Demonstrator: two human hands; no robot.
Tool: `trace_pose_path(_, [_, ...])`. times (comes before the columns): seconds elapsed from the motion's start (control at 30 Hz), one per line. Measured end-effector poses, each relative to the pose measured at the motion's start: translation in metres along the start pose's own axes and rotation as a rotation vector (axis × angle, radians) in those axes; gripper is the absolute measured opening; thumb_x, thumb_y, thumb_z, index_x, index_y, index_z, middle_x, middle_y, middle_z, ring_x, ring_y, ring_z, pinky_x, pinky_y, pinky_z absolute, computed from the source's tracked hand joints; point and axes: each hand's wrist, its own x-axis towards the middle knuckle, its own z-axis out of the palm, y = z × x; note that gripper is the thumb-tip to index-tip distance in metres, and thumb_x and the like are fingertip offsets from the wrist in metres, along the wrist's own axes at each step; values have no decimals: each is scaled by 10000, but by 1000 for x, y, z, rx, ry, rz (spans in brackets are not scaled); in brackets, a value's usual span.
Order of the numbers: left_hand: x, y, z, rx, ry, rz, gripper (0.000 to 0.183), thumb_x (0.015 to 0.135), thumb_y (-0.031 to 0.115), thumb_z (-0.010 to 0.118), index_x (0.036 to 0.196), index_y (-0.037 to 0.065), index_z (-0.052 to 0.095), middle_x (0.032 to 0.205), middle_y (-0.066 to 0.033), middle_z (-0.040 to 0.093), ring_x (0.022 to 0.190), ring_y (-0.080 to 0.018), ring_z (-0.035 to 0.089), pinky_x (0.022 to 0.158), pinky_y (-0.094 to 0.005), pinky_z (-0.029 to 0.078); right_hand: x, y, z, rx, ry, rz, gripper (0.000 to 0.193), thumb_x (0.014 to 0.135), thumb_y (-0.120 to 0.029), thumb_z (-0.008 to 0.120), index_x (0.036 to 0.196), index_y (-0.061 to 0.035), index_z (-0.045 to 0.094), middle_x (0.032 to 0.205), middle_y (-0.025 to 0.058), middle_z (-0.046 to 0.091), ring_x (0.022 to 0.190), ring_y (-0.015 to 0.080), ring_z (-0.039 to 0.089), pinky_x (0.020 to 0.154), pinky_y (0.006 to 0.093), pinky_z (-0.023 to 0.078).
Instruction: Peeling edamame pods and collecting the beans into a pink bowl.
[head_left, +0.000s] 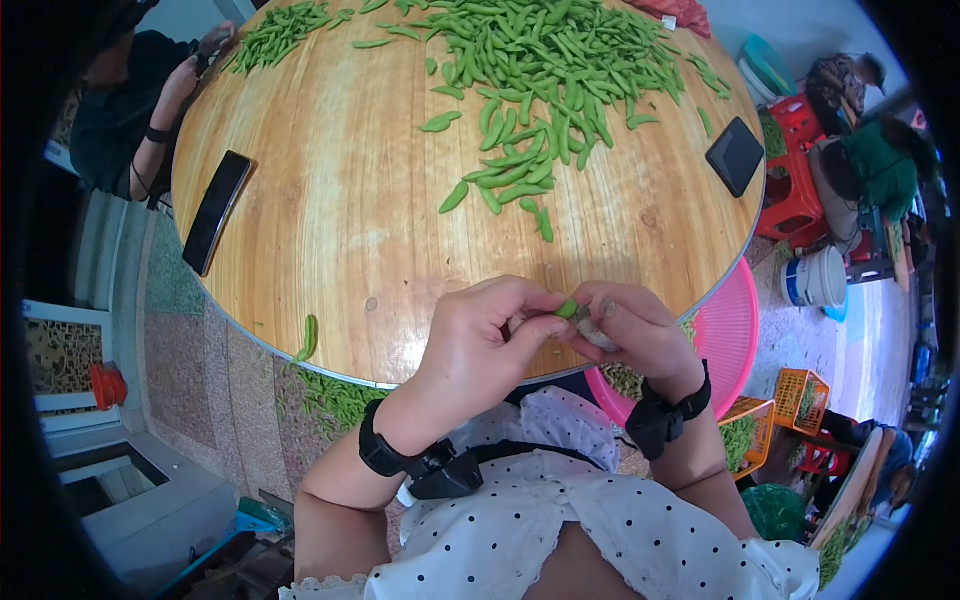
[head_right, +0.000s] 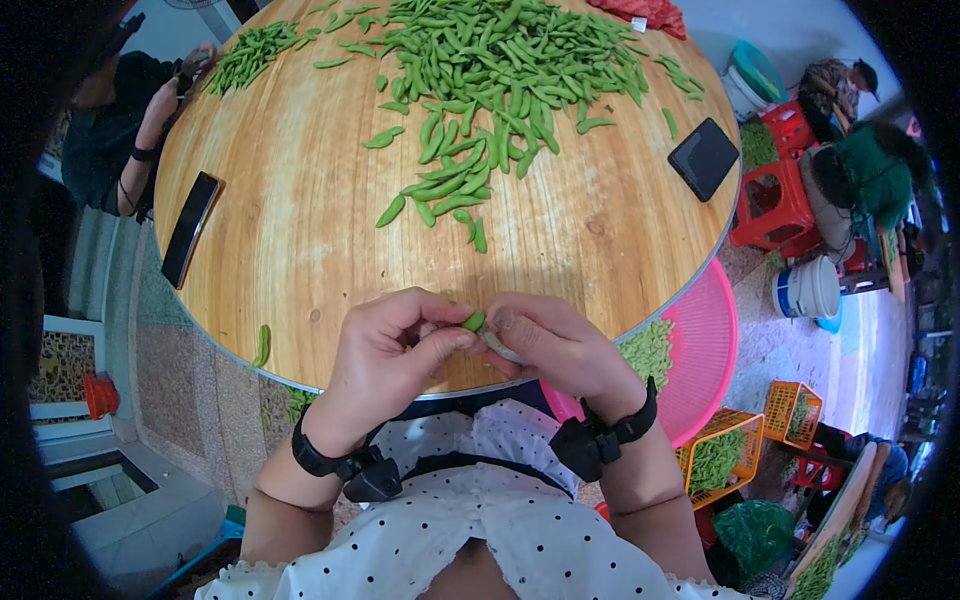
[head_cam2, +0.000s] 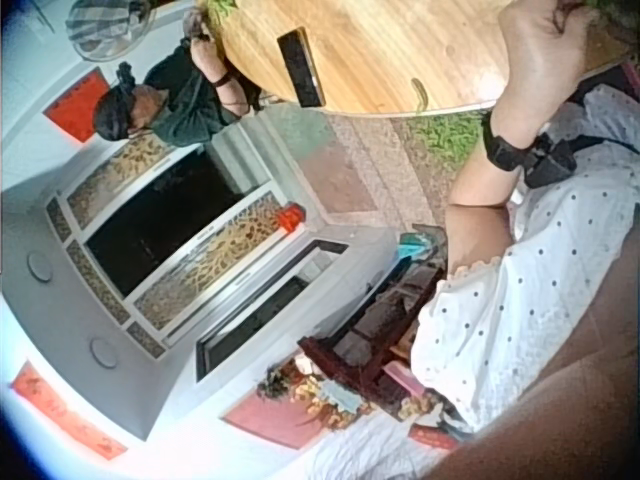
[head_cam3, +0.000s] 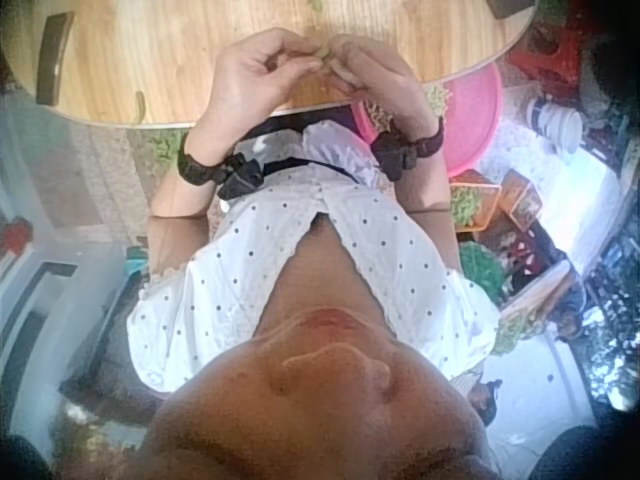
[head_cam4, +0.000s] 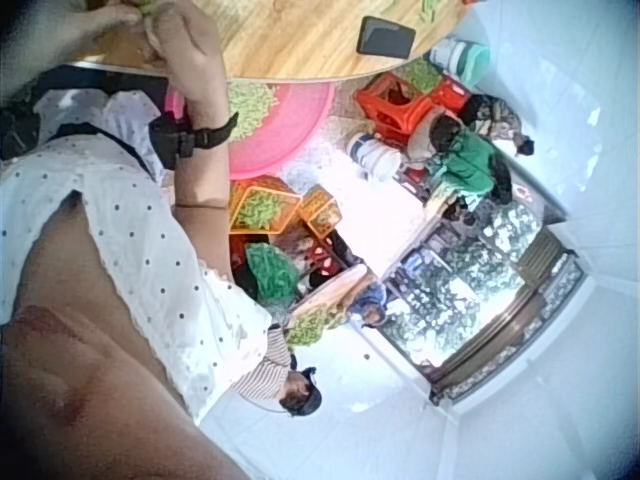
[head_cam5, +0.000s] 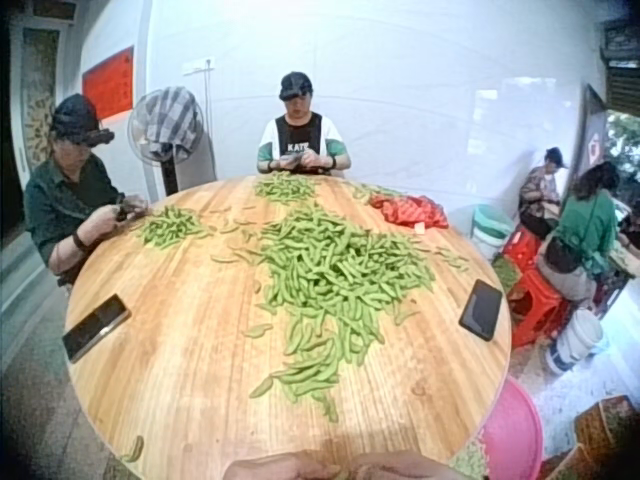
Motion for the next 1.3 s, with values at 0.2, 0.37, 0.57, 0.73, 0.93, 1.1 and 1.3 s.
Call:
trace_pose_path(0.2, [1,-2,2,102,19,105,134,739,23,649,859,-21,610,689,-71,590,564,-80,525,510,-215,414,-3,-2,1,35,25,18,328,916,-331,420,902,-36,562,639,-25,436,562,56,371,477,181,285])
trace_pose_path(0.37, [3,4,3,179,-12,131,132,767,3,632,890,-34,599,701,-22,586,595,-35,509,516,-182,402,-3,-6,2,-80,76,28,271,911,-258,441,852,-29,572,628,-28,445,568,55,390,486,194,313])
trace_pose_path(0.57, [4,1,7,-180,-11,-165,102,787,34,608,857,-37,589,703,-56,602,520,-81,522,461,-209,403,-1,2,8,-226,193,-139,199,887,-166,479,793,-11,560,607,-4,442,567,63,393,494,220,329])
trace_pose_path(0.73, [9,-6,0,-645,-143,-364,86,822,35,563,872,-33,578,726,-43,601,513,-69,512,454,-190,387,-5,8,-2,-442,165,-302,124,836,-109,545,782,2,546,592,29,420,558,88,378,496,249,329])
trace_pose_path(0.93, [3,-8,12,-561,-94,-352,98,843,63,544,868,-27,575,715,-49,594,497,-69,506,452,-189,385,-9,-3,-2,-566,300,-206,136,749,-97,654,782,-6,559,602,27,464,567,83,414,501,250,353])
trace_pose_path(1.1, [-5,1,21,-425,-132,-346,98,846,88,559,851,-6,587,665,-57,590,445,-62,474,407,-175,337,-19,2,-2,-364,309,-183,163,709,-102,686,788,-11,577,642,28,529,599,63,475,532,221,401])
trace_pose_path(1.3, [-16,4,30,-71,-109,-283,119,856,93,541,818,-9,589,629,-15,560,448,-42,449,407,-187,339,-31,11,2,-523,351,-189,167,691,-61,657,826,2,581,677,53,563,640,86,532,577,231,434])
